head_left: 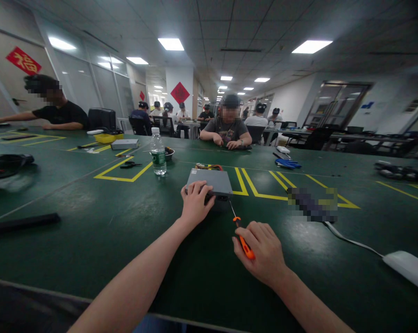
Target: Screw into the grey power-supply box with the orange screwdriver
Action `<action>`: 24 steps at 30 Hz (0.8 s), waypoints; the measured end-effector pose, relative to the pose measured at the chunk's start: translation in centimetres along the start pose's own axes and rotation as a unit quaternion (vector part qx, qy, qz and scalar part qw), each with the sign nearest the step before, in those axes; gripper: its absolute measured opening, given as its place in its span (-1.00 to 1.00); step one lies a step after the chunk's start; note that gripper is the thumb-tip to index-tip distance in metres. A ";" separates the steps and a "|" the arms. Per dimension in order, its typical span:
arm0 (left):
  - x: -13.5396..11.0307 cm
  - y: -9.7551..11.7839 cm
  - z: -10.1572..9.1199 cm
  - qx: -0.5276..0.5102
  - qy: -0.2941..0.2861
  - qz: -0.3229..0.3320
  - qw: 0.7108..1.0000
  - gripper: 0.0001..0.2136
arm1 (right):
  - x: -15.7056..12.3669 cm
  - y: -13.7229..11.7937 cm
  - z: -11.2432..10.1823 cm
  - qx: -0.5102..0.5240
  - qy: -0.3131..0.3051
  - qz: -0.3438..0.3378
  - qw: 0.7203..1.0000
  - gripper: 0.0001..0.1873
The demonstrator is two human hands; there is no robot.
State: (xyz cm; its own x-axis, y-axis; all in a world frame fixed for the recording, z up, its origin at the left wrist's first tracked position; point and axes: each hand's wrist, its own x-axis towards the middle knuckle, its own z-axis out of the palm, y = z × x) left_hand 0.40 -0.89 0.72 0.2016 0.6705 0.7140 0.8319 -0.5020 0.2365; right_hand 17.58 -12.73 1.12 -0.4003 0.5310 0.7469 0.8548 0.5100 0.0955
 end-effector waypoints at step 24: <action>0.0 0.1 -0.2 -0.002 -0.009 -0.005 1.000 -0.76 | -0.3 0.1 0.1 0.029 0.021 -0.027 0.999 -0.89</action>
State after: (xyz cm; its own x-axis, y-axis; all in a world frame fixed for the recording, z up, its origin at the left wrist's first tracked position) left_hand 0.39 -0.99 0.85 0.2034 0.6853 0.6993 0.8320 -0.4974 0.2455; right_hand 17.80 -12.78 0.86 -0.4296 0.4744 0.7683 0.8115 0.5761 0.0980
